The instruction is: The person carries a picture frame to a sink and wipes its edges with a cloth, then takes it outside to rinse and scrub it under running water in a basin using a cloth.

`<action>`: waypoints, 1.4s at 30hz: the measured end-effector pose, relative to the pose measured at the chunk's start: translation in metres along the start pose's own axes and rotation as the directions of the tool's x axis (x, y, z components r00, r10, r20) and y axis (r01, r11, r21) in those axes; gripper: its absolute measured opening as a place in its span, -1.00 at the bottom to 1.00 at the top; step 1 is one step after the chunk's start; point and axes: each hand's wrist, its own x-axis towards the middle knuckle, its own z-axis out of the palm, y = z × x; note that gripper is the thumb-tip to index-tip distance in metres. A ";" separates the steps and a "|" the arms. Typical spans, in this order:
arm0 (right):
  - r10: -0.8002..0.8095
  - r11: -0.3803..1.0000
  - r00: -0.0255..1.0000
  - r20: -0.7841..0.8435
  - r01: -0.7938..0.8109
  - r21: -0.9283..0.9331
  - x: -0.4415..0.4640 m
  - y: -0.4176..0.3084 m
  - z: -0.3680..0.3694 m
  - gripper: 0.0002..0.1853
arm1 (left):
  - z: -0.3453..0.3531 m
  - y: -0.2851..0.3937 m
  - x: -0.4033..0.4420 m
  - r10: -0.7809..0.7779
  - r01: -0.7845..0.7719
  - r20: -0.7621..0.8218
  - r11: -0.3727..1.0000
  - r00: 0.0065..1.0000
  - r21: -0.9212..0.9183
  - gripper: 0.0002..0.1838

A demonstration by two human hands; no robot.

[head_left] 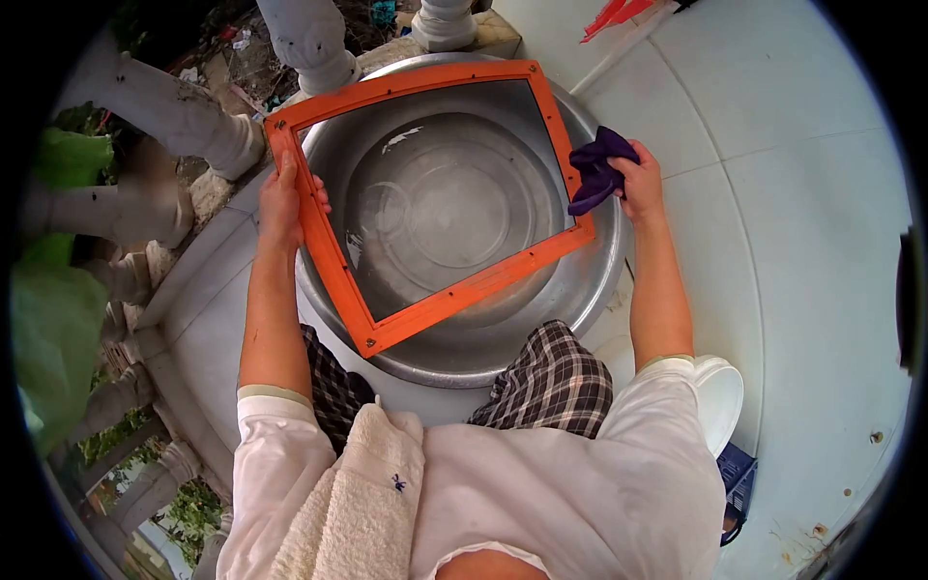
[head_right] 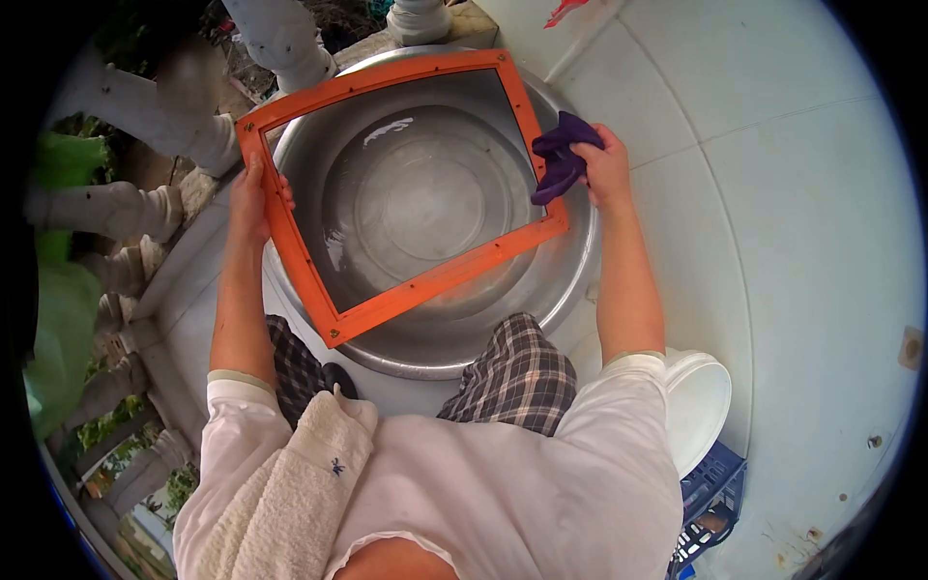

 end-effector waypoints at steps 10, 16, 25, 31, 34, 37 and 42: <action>0.091 0.483 0.996 -0.001 -0.045 -0.874 -0.003 0.181 -0.007 -0.69 | -0.030 0.039 -0.019 0.164 -0.152 -0.170 0.985 0.972 0.085 -0.56; 0.056 0.113 0.980 0.192 0.184 -0.976 -0.087 0.234 0.034 -0.64 | -0.011 0.031 -0.048 0.294 -0.259 -0.163 0.944 0.942 0.204 -0.57; 0.174 0.772 0.570 0.803 -0.585 0.248 -0.082 0.046 0.191 -0.56 | -0.009 -0.012 -0.023 0.031 -0.028 0.019 0.991 0.999 -0.132 -0.42; -0.378 0.799 0.714 0.589 0.573 -0.181 -0.106 0.012 0.334 -0.66 | 0.005 -0.019 -0.021 -0.093 0.124 0.087 0.858 0.992 -0.499 -0.39; -0.261 0.622 0.604 0.753 0.702 -0.347 -0.125 0.046 0.313 -0.72 | -0.007 -0.029 -0.016 -0.144 0.170 0.124 0.959 0.982 -0.228 -0.42; -0.373 0.451 0.431 0.822 0.858 -0.246 -0.134 0.049 0.269 -0.75 | 0.002 -0.026 -0.017 -0.109 0.127 0.125 0.981 0.986 -0.146 -0.46; -0.588 0.572 0.599 0.543 0.783 -0.245 -0.122 0.029 0.241 -0.76 | 0.012 -0.018 -0.004 -0.066 0.073 0.101 0.995 0.993 -0.069 -0.48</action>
